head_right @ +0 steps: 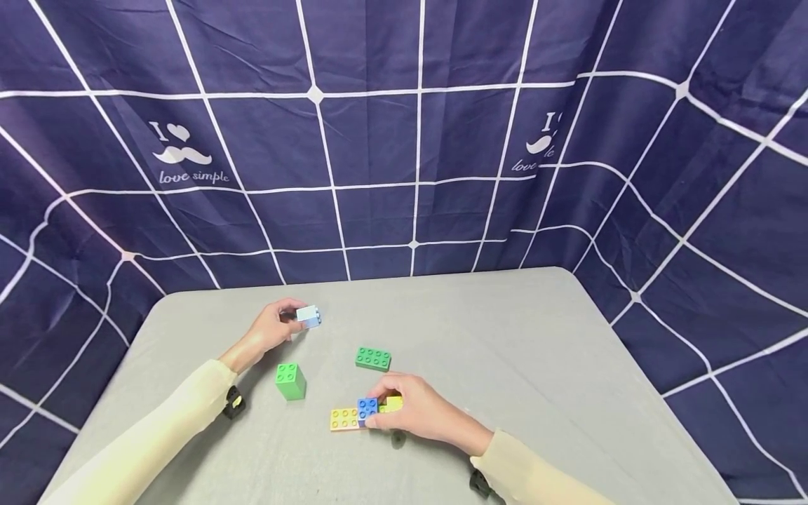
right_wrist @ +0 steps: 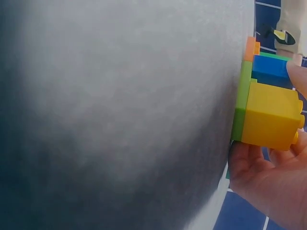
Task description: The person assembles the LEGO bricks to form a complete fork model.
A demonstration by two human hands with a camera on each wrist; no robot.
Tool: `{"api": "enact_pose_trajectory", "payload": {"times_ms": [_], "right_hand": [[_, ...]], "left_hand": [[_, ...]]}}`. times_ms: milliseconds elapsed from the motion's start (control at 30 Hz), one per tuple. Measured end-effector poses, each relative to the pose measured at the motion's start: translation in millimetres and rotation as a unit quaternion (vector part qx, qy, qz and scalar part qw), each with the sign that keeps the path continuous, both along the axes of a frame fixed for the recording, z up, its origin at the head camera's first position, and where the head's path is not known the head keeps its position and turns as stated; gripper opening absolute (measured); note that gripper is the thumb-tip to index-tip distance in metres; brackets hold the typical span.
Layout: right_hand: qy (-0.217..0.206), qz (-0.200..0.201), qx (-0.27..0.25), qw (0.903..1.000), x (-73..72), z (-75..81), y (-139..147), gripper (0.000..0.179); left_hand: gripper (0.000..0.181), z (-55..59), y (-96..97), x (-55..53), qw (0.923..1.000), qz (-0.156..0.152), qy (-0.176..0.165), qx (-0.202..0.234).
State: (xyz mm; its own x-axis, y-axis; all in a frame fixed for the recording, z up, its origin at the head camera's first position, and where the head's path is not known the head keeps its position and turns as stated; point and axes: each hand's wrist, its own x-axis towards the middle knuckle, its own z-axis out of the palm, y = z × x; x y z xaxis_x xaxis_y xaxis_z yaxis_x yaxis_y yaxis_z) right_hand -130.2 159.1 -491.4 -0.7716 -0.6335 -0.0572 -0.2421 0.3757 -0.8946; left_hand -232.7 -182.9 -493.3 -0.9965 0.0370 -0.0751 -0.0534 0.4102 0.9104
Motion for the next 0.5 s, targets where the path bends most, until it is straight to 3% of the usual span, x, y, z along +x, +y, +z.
{"api": "enact_pose_trajectory", "payload": {"times_ms": [500], "right_hand": [[-0.001,0.003,-0.005,1.0,0.1,0.5,-0.3,0.023]], "left_hand": [[0.038,-1.8,-8.4,3.5,0.9997,0.013,0.003,0.019]]}}
